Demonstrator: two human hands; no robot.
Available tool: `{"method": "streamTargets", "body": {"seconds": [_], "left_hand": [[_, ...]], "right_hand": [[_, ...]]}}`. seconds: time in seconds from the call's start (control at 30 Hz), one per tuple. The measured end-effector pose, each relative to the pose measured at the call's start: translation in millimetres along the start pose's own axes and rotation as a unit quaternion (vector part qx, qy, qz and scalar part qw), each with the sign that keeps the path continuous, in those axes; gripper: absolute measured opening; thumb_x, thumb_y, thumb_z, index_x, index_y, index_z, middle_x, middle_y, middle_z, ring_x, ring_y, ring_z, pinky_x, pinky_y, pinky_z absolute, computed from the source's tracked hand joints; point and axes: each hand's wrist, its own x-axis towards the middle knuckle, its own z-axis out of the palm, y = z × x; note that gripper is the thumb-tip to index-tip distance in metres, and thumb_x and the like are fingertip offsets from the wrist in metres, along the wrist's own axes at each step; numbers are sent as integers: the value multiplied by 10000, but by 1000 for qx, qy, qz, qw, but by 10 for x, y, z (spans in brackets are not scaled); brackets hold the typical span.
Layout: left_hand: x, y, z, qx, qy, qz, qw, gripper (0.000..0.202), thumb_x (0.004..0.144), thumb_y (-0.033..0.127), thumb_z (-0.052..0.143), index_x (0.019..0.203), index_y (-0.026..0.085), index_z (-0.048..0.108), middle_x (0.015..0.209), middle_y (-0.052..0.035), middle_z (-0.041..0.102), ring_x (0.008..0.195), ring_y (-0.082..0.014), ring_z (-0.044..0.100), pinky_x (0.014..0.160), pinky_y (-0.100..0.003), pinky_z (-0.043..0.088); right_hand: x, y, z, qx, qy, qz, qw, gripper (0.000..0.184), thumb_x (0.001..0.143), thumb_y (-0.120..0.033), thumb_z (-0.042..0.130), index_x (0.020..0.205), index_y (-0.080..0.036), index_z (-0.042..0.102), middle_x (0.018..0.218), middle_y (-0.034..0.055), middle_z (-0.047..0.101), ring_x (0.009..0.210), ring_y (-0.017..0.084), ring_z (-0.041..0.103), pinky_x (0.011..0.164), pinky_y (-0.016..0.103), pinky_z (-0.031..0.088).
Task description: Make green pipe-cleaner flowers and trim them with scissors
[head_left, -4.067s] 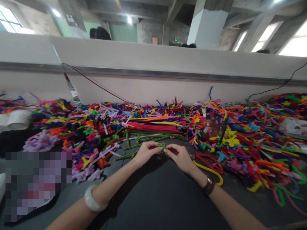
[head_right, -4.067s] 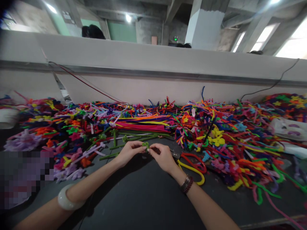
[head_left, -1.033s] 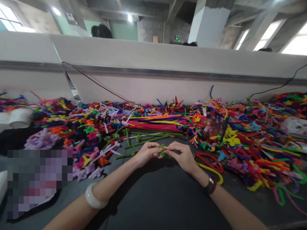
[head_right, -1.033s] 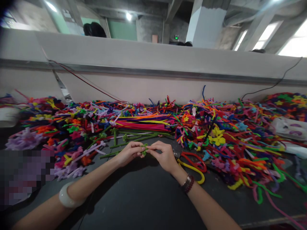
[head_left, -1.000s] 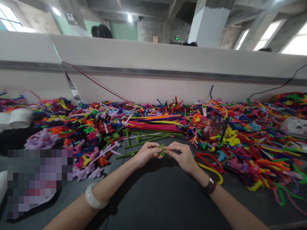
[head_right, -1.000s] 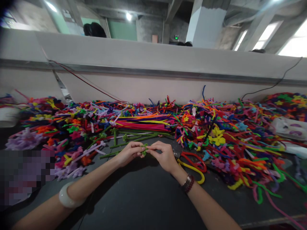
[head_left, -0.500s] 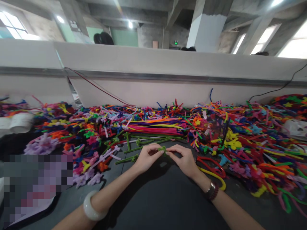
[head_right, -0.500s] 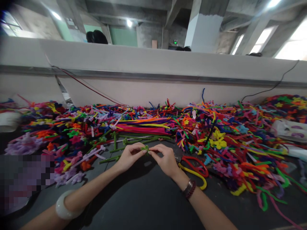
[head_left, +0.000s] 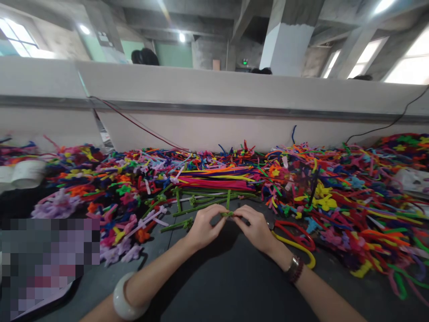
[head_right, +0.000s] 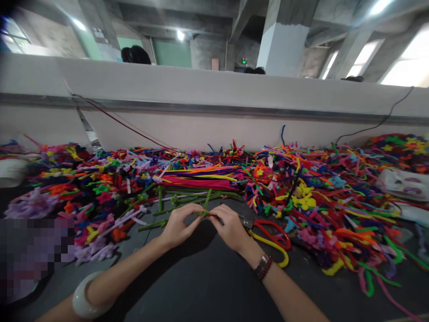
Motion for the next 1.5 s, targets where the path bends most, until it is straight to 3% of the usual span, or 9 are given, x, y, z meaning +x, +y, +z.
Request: {"method": "streamTargets", "body": {"seconds": [0.13,0.27,0.4,0.67,0.83,0.93,1.03,1.3,1.5], "left_hand": [[13,9,5,-41,-3,-56,998,119,749,182,496,787,150,605,782,-68,640,717,-152,577,663,-247,452],[16,-13,32,-121,1,-109,987,124,740,222,519,780,136,599,771,-61,623,688,-142,571,631,-233,456],[18,-1,41,-169,-28,-123,978,134,731,238,534,764,129,605,774,-62,627,714,-147,577,661,-240,457],[-8,37,80,-198,-77,-143,967,128,720,221,545,753,117,612,762,-65,648,708,-152,592,668,-247,459],[-4,21,95,-204,-83,-165,961,118,716,222,545,726,121,605,755,-57,655,693,-149,596,645,-241,459],[-5,16,99,-204,-92,-168,960,116,713,220,544,730,121,602,747,-53,652,672,-142,590,627,-236,456],[-11,21,96,-165,-95,-150,970,128,720,226,532,731,122,605,718,-51,643,650,-137,576,604,-227,448],[-23,38,66,-62,-69,-73,993,118,721,181,504,725,144,616,741,-54,644,689,-146,582,644,-228,438],[-22,39,66,-57,-71,-70,993,120,729,181,498,734,145,612,757,-58,647,689,-146,581,634,-225,437]], "right_hand": [[44,1,-17,117,-23,138,983,136,730,-305,559,721,-181,615,680,20,604,635,143,549,605,264,442],[73,60,8,286,-38,282,915,215,688,-368,582,725,-161,629,590,-15,564,541,103,509,546,236,433],[55,66,49,368,-27,337,866,210,648,-356,623,698,-153,647,597,-14,559,527,80,481,523,213,399],[48,41,39,417,-31,359,834,187,629,-325,645,630,-140,616,549,-29,521,487,58,428,471,191,321],[58,28,28,325,2,300,897,195,635,-332,637,628,-142,596,532,-38,505,479,64,411,452,194,315],[58,26,33,305,-7,289,908,189,637,-328,630,642,-145,583,545,-39,508,483,66,419,464,199,335],[60,35,33,335,-24,299,893,174,626,-295,637,679,-156,546,578,-48,501,500,65,434,472,195,345],[82,55,-57,462,65,370,803,340,557,-144,631,841,-207,455,640,-64,534,554,68,486,555,192,392],[80,23,-73,511,47,328,793,450,549,-102,601,953,-246,461,1103,42,543,879,144,539,710,259,425]]}}
